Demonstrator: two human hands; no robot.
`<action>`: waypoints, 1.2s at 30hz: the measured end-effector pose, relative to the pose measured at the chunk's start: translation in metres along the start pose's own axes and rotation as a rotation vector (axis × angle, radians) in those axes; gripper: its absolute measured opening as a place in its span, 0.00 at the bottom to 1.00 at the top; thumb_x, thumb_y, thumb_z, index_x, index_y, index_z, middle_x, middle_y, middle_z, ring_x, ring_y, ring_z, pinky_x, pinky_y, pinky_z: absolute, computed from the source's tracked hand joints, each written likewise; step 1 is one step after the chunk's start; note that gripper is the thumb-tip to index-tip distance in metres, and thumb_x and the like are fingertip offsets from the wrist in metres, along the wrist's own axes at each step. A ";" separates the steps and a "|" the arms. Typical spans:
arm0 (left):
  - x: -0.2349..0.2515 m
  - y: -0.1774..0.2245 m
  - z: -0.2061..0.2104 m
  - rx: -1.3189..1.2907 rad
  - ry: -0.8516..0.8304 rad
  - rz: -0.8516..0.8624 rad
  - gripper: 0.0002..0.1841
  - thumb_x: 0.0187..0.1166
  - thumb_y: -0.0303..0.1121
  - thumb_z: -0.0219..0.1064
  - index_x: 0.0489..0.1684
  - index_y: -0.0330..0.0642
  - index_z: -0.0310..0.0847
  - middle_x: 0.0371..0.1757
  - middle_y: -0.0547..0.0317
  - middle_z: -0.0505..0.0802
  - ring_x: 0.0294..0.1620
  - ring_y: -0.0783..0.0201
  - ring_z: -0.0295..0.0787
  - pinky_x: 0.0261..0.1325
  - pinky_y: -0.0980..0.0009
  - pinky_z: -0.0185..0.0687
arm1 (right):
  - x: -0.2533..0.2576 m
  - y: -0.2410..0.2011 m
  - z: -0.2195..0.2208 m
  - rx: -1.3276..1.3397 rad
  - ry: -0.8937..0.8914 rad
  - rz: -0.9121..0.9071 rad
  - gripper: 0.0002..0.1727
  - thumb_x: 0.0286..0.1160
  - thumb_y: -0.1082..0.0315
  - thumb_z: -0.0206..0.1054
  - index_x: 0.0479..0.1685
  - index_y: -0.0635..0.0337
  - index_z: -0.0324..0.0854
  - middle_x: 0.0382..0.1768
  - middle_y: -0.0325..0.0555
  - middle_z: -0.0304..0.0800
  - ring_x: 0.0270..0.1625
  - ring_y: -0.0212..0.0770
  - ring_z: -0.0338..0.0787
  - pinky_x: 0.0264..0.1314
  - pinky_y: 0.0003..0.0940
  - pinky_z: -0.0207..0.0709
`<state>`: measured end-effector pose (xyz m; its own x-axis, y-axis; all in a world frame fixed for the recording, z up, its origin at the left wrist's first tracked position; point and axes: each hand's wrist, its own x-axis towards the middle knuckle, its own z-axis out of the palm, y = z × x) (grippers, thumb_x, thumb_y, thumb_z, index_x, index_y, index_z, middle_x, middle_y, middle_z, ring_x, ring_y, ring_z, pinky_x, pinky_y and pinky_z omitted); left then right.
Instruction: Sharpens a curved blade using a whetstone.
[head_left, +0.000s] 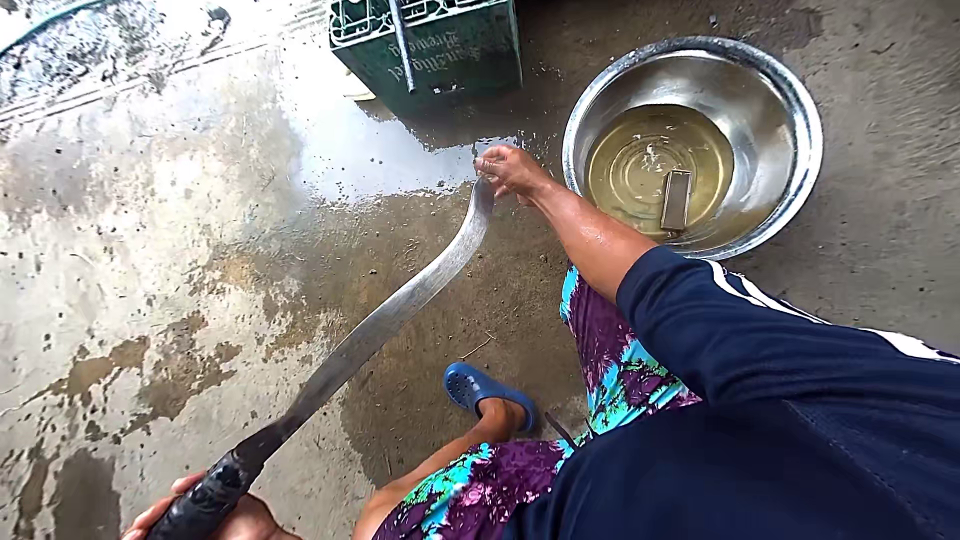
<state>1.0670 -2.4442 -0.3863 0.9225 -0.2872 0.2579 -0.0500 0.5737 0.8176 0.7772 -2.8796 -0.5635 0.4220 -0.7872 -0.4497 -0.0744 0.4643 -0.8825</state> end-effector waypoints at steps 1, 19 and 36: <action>-0.002 0.001 0.000 0.007 -0.012 0.001 0.46 0.87 0.65 0.17 0.41 0.36 0.77 0.36 0.49 0.93 0.44 0.49 0.95 0.54 0.48 0.91 | 0.005 0.002 -0.003 -0.093 0.025 -0.070 0.27 0.82 0.62 0.71 0.76 0.61 0.72 0.58 0.55 0.87 0.49 0.46 0.91 0.48 0.44 0.87; -0.025 -0.002 0.016 -0.012 0.012 -0.033 0.37 0.91 0.60 0.28 0.39 0.41 0.78 0.32 0.51 0.93 0.39 0.48 0.94 0.51 0.45 0.91 | 0.008 -0.005 -0.015 -0.091 0.110 -0.117 0.23 0.91 0.51 0.57 0.35 0.61 0.83 0.32 0.42 0.85 0.35 0.35 0.82 0.43 0.36 0.77; -0.055 -0.138 0.092 0.177 0.079 -0.191 0.29 0.95 0.51 0.31 0.42 0.39 0.74 0.34 0.49 0.90 0.42 0.49 0.92 0.52 0.45 0.89 | -0.035 0.176 -0.287 -1.009 0.201 0.289 0.14 0.78 0.69 0.64 0.50 0.74 0.84 0.57 0.76 0.86 0.65 0.74 0.84 0.65 0.76 0.71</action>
<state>0.9877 -2.5784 -0.4663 0.9484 -0.3122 0.0551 0.0679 0.3696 0.9267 0.4897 -2.8868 -0.7429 0.1183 -0.7962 -0.5933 -0.8999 0.1665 -0.4030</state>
